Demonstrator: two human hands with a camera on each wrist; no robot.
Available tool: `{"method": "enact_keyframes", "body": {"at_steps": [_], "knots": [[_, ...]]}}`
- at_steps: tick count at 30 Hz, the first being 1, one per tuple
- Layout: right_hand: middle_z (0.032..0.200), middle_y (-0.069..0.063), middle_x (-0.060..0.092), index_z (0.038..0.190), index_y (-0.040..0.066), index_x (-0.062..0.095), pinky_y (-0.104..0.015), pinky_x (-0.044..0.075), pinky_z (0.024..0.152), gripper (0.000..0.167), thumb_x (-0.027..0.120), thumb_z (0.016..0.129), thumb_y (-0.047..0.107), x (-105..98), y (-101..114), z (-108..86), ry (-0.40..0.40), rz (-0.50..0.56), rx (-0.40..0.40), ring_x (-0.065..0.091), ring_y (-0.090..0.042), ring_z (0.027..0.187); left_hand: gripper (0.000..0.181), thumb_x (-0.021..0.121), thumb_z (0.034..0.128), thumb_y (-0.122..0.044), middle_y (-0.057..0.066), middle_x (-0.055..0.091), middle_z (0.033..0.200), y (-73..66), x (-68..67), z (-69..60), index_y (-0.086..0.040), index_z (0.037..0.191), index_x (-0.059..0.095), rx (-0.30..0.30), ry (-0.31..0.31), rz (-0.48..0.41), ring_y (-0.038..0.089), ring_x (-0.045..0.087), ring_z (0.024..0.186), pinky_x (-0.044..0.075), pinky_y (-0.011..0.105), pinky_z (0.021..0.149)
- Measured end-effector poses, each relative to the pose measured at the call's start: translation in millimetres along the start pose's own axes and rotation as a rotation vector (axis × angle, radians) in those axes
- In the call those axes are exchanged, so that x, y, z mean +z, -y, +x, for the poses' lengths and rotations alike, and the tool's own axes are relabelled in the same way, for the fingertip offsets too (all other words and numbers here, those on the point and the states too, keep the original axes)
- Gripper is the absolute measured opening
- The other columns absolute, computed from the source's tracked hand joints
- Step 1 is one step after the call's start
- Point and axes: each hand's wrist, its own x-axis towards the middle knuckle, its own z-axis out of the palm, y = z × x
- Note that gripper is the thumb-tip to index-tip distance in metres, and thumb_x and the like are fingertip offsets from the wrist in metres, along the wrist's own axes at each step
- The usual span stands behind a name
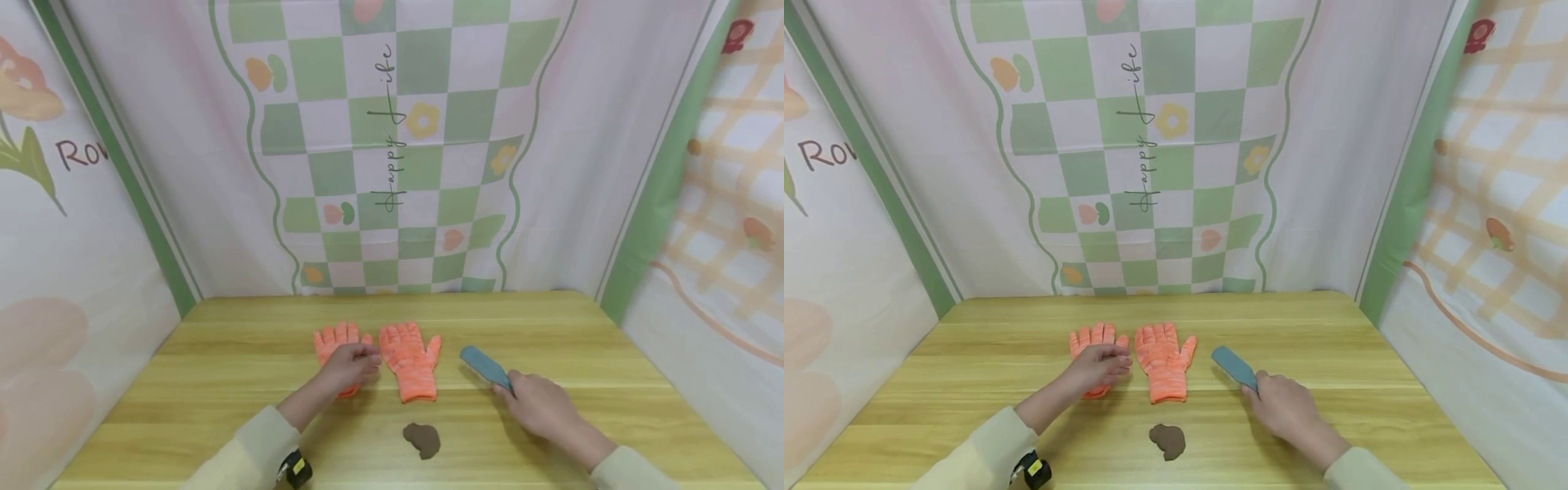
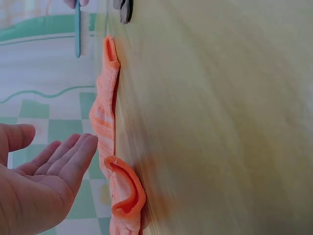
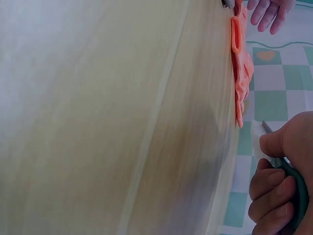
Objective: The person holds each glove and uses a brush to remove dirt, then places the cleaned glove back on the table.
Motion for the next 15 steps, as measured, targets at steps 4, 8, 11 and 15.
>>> {"method": "enact_keyframes", "body": {"at_steps": [4,8,11,15], "knots": [[0.061,0.0,0.044,0.085,0.006,0.054,-0.031,0.035,0.043,0.027,0.055,0.099,0.029,-0.1,-3.0,1.5,0.011,0.015,0.003,0.042,-0.016,0.051,0.035,0.06,0.0978,-0.015,0.018,0.064,0.115,-2.4,-0.7,-7.2,0.009,0.123,0.057,0.027,0.019,0.022,0.032,0.063,0.105,0.055,0.044,0.085],[0.06,0.0,0.043,0.086,0.006,0.055,-0.03,0.035,0.042,0.029,0.051,0.101,0.03,0.2,-5.9,3.2,0.016,0.044,0.0,0.041,-0.015,0.049,0.033,0.059,0.0981,-0.013,0.019,0.064,0.116,-2.5,-1.7,-10.5,0.01,0.122,0.058,0.035,0.034,0.033,0.031,0.064,0.104,0.055,0.044,0.083],[0.06,0.0,0.043,0.089,0.005,0.057,-0.029,0.034,0.042,0.028,0.05,0.102,0.029,0.0,-7.1,3.9,0.032,0.078,0.003,0.041,-0.015,0.048,0.034,0.057,0.0988,-0.011,0.021,0.063,0.118,-2.6,-3.7,-13.5,0.011,0.124,0.056,0.045,0.049,0.04,0.032,0.063,0.105,0.055,0.044,0.084],[0.06,0.001,0.042,0.082,0.009,0.057,-0.027,0.035,0.043,0.027,0.05,0.102,0.025,0.0,-8.4,6.4,0.05,0.127,0.008,0.039,-0.014,0.05,0.035,0.057,0.0992,-0.012,0.022,0.062,0.119,-4.2,-7.3,-19.4,0.01,0.126,0.055,0.06,0.061,0.062,0.033,0.062,0.106,0.055,0.043,0.084]]}}
